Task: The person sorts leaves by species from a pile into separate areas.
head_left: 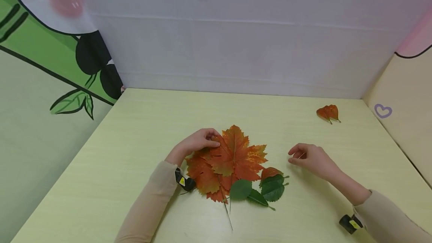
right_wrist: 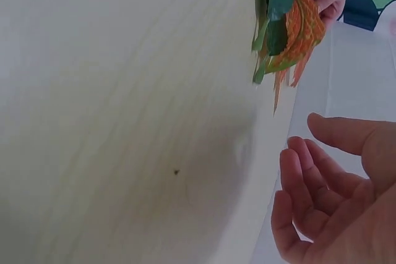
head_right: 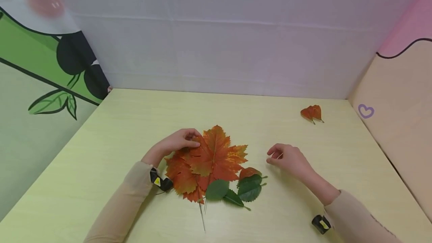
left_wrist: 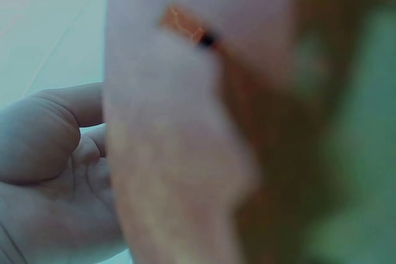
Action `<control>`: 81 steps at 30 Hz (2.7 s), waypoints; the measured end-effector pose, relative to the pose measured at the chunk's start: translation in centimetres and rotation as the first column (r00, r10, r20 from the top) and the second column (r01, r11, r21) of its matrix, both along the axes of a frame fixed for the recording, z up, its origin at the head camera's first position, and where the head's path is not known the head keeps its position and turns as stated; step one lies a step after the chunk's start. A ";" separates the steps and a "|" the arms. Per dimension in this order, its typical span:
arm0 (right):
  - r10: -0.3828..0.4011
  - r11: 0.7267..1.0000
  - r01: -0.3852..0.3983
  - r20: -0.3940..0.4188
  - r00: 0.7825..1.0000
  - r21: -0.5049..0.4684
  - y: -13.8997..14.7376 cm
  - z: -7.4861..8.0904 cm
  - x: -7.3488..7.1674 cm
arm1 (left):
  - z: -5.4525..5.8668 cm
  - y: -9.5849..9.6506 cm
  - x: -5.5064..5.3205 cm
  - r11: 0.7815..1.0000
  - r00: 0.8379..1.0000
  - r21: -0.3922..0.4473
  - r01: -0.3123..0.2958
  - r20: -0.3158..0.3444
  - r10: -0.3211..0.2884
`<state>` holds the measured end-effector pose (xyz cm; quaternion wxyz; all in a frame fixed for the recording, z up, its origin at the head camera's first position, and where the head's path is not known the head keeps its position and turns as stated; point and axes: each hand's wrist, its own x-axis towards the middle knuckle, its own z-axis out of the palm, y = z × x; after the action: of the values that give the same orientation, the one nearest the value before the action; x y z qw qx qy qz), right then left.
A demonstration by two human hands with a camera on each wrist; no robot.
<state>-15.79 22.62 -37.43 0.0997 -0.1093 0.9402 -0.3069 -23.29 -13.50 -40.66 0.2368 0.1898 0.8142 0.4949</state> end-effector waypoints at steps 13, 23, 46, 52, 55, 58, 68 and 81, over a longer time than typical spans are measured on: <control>0.054 0.995 -0.046 0.092 0.994 -0.086 -1.6 -1.0 2.3 | 0.0 0.2 -0.1 0.999 1.000 -0.022 -0.023 0.020 0.023; 0.032 0.990 -0.012 0.139 0.990 -0.143 -2.5 -1.2 3.0 | 0.0 0.3 0.0 0.999 1.000 -0.029 -0.021 0.021 0.022; -0.011 0.991 0.012 0.008 1.000 -0.135 -4.2 -0.8 1.0 | 0.1 0.4 0.1 0.999 0.999 -0.014 -0.030 0.020 0.030; -0.023 0.988 0.025 0.017 1.000 -0.152 -4.1 -0.9 0.2 | 0.1 0.4 0.1 0.999 0.999 -0.009 -0.032 0.023 0.032; -0.024 0.985 0.029 0.029 0.999 -0.169 -4.0 -1.0 -0.1 | 0.1 0.4 0.1 0.999 0.999 -0.013 -0.032 0.025 0.033; -0.031 0.984 0.035 0.029 0.999 -0.176 -4.1 -1.2 -0.3 | 0.1 0.4 0.1 0.999 0.999 -0.016 -0.032 0.024 0.033; -0.058 0.973 0.051 -0.025 0.998 -0.224 -3.7 -1.5 -1.2 | 0.3 0.5 0.3 1.000 1.000 -0.005 -0.024 0.014 0.024; -0.141 0.965 0.126 -0.048 0.989 -0.230 -2.8 -0.5 -2.8 | 1.1 0.7 0.6 1.000 0.999 -0.007 -0.023 0.027 0.023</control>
<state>-18.58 19.84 -37.89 0.0357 -0.0661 0.9070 -0.4144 -22.66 -12.78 -39.57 0.2430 0.1729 0.8148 0.4972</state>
